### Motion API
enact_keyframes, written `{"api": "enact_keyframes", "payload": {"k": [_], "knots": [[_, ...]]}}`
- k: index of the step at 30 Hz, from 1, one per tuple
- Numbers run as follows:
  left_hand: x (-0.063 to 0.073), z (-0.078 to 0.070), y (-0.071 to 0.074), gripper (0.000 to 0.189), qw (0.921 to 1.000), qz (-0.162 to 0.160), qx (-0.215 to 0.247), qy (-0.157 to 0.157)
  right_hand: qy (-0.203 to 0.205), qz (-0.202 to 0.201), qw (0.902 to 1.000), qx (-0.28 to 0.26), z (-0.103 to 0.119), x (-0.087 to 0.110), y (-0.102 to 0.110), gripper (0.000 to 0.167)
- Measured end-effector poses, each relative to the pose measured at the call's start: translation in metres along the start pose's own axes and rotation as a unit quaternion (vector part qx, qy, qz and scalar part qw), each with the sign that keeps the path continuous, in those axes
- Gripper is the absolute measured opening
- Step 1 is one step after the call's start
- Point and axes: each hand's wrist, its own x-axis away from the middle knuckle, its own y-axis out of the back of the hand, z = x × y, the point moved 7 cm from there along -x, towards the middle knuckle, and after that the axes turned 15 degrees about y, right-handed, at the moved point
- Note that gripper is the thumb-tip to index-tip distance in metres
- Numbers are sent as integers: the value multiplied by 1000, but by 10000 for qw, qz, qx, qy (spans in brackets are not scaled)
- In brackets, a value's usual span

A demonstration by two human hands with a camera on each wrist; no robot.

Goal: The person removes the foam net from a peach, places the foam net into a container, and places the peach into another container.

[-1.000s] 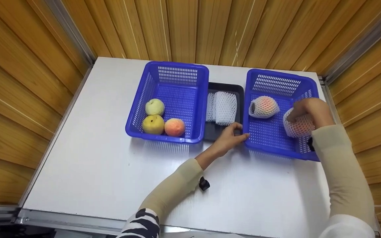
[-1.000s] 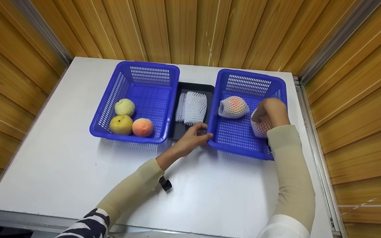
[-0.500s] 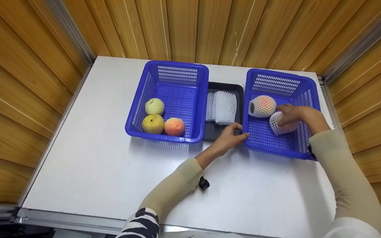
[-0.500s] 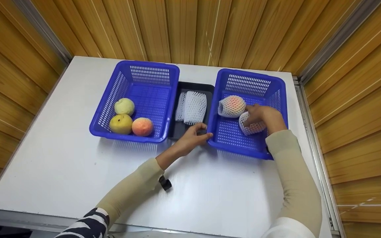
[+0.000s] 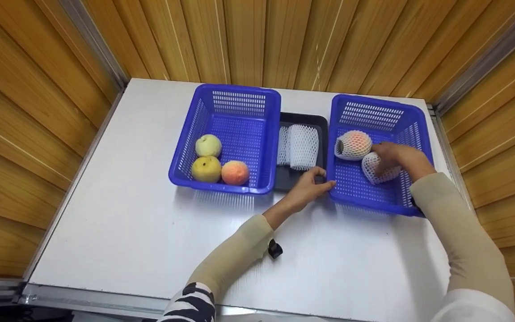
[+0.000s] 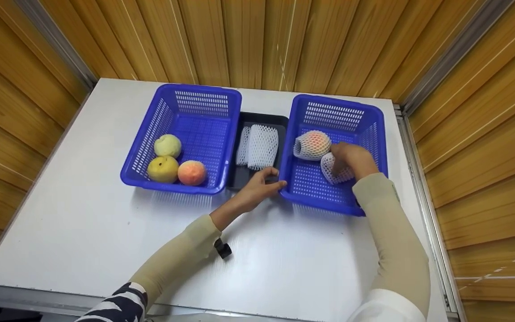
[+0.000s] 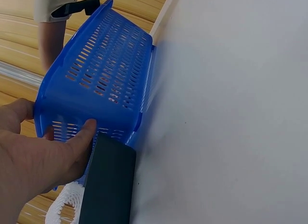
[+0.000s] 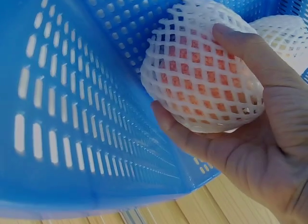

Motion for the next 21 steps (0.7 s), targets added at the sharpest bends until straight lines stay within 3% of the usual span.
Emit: {"api": "enact_keyframes", "payload": {"k": [6, 16, 21], "knots": [[0, 0, 2, 18, 9999, -75, -85, -47, 103, -182, 9993, 324, 4, 5, 14, 76], [-1, 0, 2, 25, 9997, -21, -210, -133, 439, -925, 9936, 469, 14, 19, 42, 68], [1, 0, 2, 21, 9994, -105, -106, -322, 515, -1186, 9900, 556, 19, 25, 51, 69]]}}
